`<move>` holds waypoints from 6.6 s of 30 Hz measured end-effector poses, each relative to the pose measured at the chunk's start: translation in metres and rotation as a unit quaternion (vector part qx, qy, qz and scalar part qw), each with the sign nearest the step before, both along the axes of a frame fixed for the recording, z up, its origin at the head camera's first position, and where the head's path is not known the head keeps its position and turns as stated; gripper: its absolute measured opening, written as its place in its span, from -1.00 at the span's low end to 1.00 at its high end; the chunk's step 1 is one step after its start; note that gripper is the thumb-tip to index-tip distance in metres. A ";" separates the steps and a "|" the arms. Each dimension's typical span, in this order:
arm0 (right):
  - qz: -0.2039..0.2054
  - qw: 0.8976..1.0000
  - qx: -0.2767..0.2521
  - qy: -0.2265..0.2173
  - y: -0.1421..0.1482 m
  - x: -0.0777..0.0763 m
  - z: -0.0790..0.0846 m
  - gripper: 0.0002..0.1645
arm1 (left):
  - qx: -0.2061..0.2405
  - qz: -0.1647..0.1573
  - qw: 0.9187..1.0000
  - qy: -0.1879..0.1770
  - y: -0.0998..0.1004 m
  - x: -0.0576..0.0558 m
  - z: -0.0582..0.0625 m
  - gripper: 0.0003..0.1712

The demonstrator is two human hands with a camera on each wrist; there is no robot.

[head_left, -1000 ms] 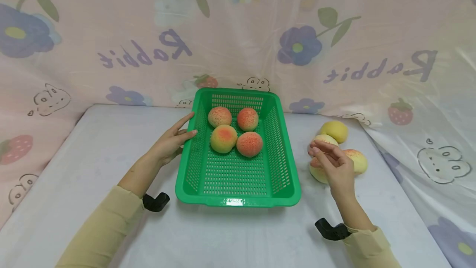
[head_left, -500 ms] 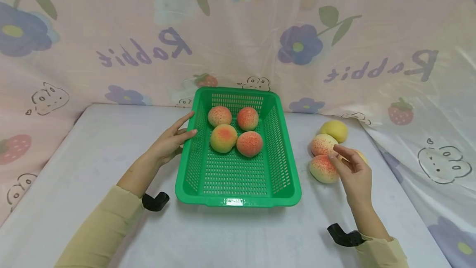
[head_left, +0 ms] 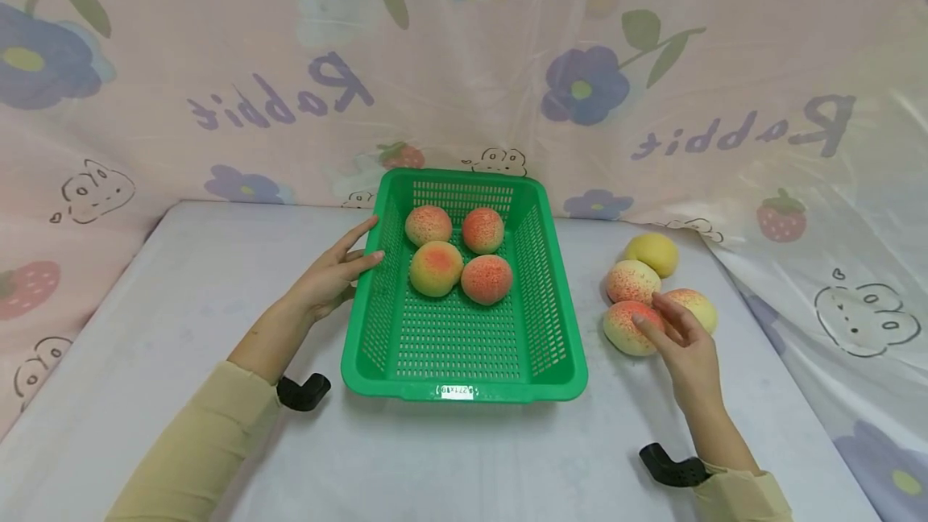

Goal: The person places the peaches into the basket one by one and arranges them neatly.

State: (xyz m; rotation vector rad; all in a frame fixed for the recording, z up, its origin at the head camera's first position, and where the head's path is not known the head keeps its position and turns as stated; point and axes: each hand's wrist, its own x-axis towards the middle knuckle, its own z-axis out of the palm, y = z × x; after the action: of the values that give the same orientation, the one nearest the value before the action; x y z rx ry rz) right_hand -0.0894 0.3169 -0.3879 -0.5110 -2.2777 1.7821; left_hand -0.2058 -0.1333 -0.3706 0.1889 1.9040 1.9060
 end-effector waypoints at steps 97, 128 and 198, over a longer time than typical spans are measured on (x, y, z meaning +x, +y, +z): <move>0.193 0.975 -0.110 -0.024 -0.091 -0.074 0.106 -0.27 | 0.015 0.027 0.999 -0.018 0.003 0.003 0.001 -0.22; 0.277 0.954 -0.063 -0.097 -0.162 -0.097 0.085 -0.24 | 0.022 0.034 0.999 -0.024 0.004 0.001 0.001 -0.23; 0.492 0.853 0.059 -0.164 -0.206 -0.108 0.059 -0.36 | 0.022 0.037 0.999 -0.021 0.003 0.001 -0.001 -0.26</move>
State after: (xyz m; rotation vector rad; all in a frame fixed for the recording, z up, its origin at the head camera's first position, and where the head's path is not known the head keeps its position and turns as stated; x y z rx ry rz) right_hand -0.1975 0.1109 -0.3292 0.5591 -3.2022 1.9781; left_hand -0.2052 -0.1307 -0.3718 0.0915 1.8664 1.9849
